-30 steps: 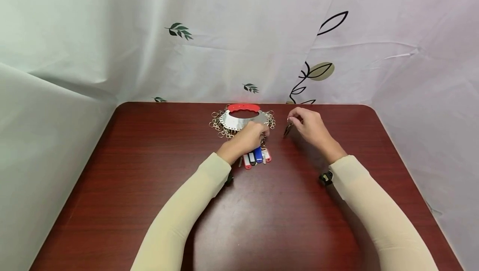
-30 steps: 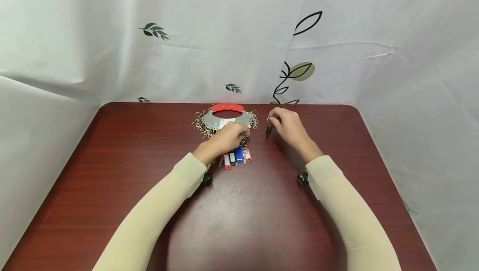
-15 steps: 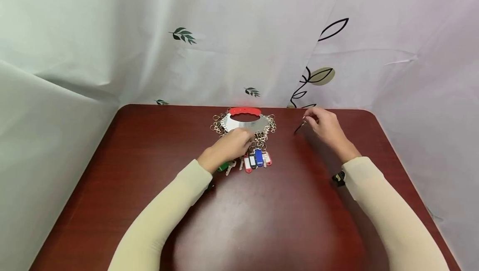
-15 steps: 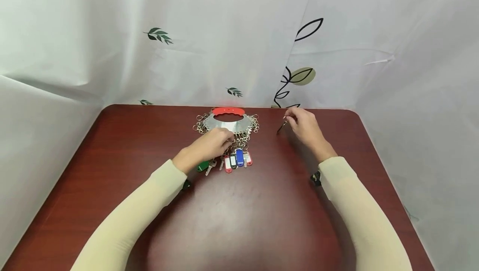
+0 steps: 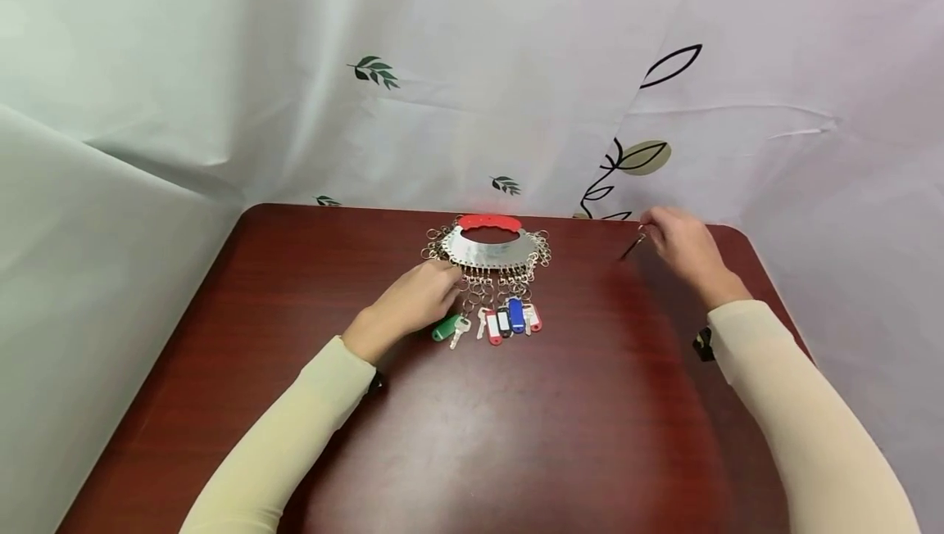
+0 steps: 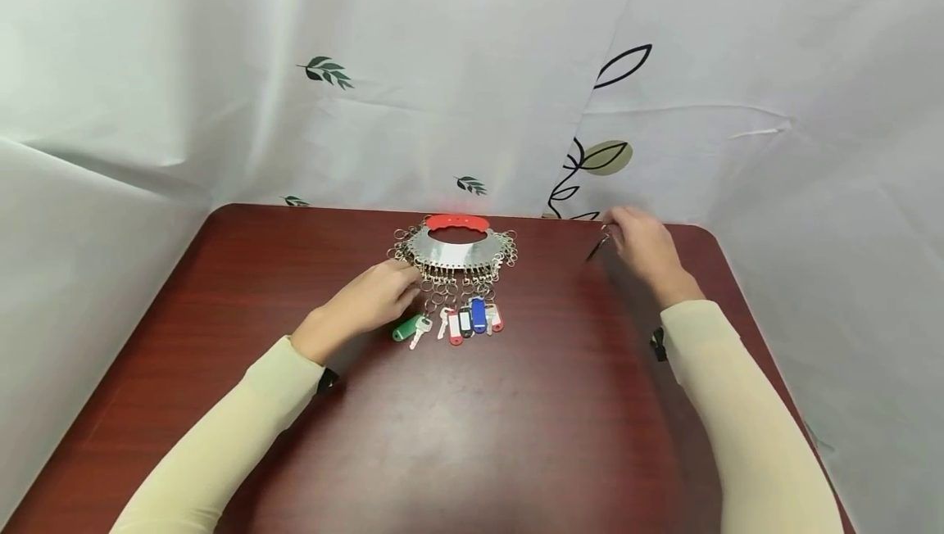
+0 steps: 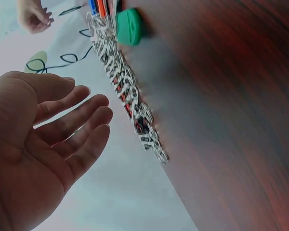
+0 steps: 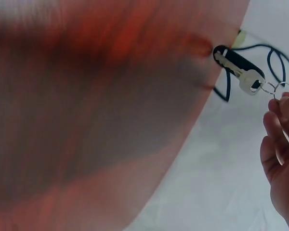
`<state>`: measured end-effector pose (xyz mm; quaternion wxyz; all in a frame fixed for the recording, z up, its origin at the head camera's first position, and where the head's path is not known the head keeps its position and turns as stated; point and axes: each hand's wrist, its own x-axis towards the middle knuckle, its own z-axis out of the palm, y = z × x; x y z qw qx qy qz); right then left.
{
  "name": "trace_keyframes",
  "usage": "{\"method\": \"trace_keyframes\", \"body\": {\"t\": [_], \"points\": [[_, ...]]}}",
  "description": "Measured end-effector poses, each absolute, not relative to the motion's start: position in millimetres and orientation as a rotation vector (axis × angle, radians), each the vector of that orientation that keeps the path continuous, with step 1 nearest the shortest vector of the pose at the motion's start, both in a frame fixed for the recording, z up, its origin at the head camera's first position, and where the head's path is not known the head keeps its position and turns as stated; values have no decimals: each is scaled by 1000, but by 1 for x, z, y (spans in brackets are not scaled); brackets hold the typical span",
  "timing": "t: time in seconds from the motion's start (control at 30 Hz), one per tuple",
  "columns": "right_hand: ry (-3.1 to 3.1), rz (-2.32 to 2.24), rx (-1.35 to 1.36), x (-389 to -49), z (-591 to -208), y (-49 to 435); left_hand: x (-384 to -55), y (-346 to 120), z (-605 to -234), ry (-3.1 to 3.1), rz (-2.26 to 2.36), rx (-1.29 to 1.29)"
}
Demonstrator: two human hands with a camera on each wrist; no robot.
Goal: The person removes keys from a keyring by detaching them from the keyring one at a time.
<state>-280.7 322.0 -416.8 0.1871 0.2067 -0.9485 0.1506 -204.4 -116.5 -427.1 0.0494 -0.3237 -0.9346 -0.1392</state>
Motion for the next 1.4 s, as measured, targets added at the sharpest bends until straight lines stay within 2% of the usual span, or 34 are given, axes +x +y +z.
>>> {"method": "trace_keyframes", "body": {"t": [0.37, 0.6, 1.4], "points": [[-2705, 91, 708, -295, -396, 347, -203, -133, -427, -2853, -417, -935], [-2668, -95, 838, -307, -400, 344, -201, -140, -426, -2872, -407, -912], [-3040, 99, 690, -329, -438, 290, -195, -164, -433, -2940, -418, -828]]}}
